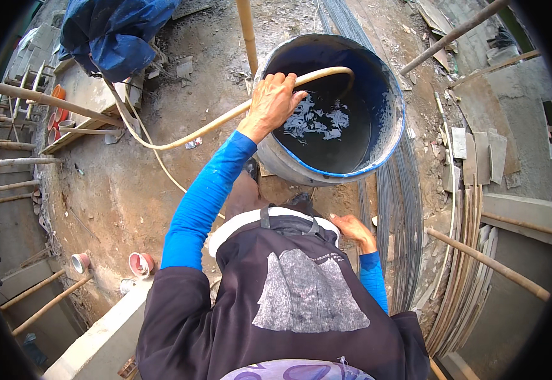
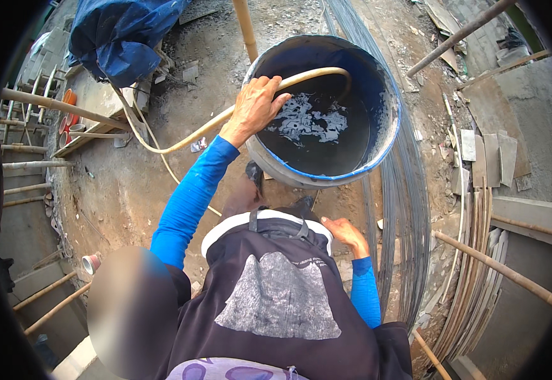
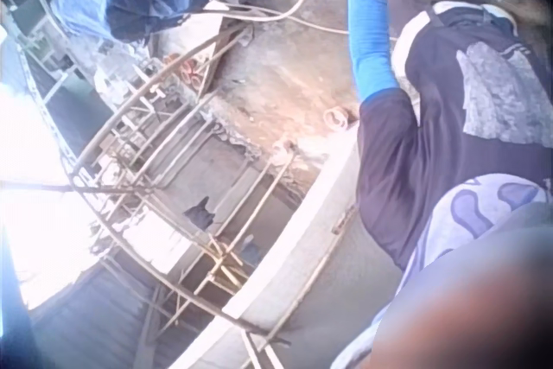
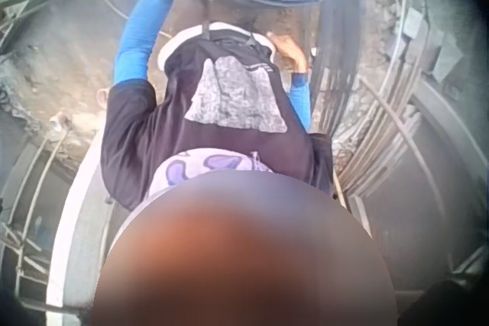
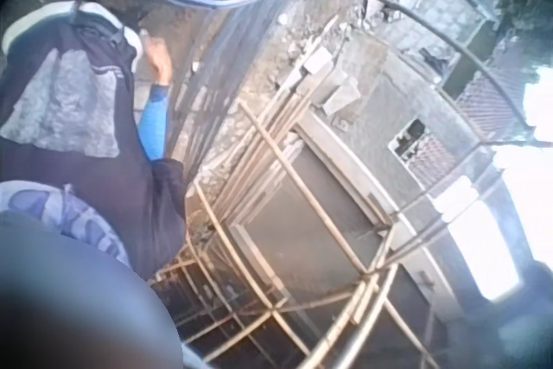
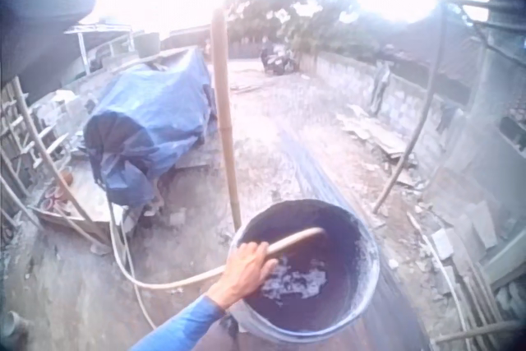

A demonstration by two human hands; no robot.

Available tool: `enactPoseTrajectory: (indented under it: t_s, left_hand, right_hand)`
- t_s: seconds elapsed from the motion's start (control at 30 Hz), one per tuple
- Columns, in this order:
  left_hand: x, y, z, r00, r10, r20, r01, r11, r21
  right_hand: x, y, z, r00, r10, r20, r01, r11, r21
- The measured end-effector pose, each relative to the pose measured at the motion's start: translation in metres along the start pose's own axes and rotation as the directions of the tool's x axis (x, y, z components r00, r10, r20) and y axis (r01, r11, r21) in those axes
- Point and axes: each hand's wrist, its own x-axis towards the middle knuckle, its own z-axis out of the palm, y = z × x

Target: The person uses a hose to fill several small buckets and a large barrel with water at a construction site. They then put on a pair of gloves.

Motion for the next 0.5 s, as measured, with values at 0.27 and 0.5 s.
enactPoseTrajectory:
  t_s: [0.27, 0.5]
  left_hand:
    - [-0.011, -0.021, -0.003, 0.960, 0.013, -0.278, -0.089, 0.961, -0.261]
    - [-0.017, -0.031, -0.012, 0.934, -0.154, -0.323, -0.108, 0.739, -0.665]
  right_hand:
    - [-0.068, -0.243, -0.084, 0.769, -0.361, -0.527, 0.631, 0.558, 0.539]
    - [0.070, -0.368, -0.114, 0.905, -0.119, -0.409, 0.426, 0.246, 0.871]
